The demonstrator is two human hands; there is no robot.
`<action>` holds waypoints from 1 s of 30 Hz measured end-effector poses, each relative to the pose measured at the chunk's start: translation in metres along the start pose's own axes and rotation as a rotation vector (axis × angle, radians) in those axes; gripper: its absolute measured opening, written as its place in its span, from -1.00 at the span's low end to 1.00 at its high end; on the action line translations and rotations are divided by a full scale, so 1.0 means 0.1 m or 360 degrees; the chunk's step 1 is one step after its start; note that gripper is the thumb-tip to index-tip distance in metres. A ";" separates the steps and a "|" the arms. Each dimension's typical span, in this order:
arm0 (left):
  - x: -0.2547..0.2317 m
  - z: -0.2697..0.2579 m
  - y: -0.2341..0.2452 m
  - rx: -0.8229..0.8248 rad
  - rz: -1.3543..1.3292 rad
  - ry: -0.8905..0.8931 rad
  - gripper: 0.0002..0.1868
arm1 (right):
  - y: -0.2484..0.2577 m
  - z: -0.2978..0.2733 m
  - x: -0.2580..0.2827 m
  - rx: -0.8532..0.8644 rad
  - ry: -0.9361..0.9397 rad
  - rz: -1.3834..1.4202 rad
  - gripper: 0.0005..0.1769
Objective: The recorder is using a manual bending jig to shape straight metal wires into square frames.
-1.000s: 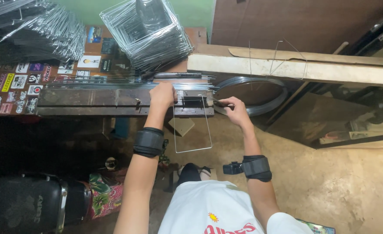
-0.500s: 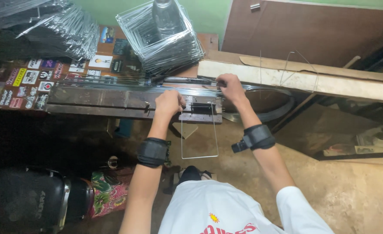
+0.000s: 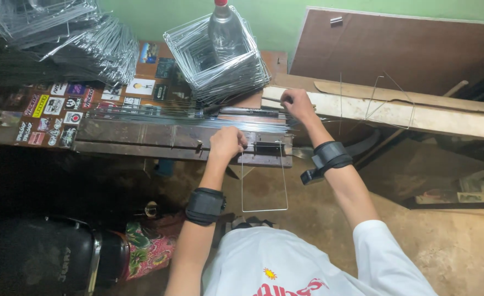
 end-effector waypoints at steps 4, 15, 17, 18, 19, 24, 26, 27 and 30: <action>0.03 0.02 -0.04 -0.0043 0.0005 -0.0064 -0.81 | 0.08 -0.01 0.13 -0.0002 -0.0069 -0.0139 -0.86; 0.09 0.06 0.04 0.0221 -0.0158 0.0002 -0.76 | 0.56 -0.50 0.46 -0.0161 -0.0268 0.0081 -0.74; 0.12 0.07 0.03 0.0225 -0.0192 -0.0002 -0.75 | 0.59 -0.72 0.48 -0.0040 -0.0428 0.0222 -0.71; 0.14 0.06 0.02 0.0225 -0.0228 0.0001 -0.74 | 0.58 -0.86 0.48 0.0088 -0.0583 0.0366 -0.67; 0.15 0.06 0.00 0.0237 -0.0229 -0.0001 -0.74 | 0.61 -0.98 0.48 0.0087 -0.0594 0.0363 -0.67; 0.21 0.05 0.00 0.0237 -0.0360 0.0015 -0.73 | 0.55 -1.51 0.56 0.0593 -0.0922 0.0446 -0.67; 0.19 0.01 0.04 0.0228 -0.0339 0.0022 -0.74 | 0.52 -1.59 0.73 0.0691 -0.0957 0.0459 -0.68; 0.16 0.00 0.07 0.0214 -0.0317 0.0026 -0.74 | 0.51 -1.63 0.82 0.0788 -0.0986 0.0473 -0.68; 0.19 0.01 0.02 0.0204 -0.0339 0.0022 -0.73 | 0.43 -1.70 0.97 0.0831 -0.1057 0.0597 -0.70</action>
Point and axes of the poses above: each hand's wrist, its own z-axis towards the middle knuckle, its own y-axis out of the back of the hand, x = y × z, the point moved 4 cm from there along z, towards the middle knuckle, and after that the axes turned 13 degrees about -x, right-handed, at the moved point
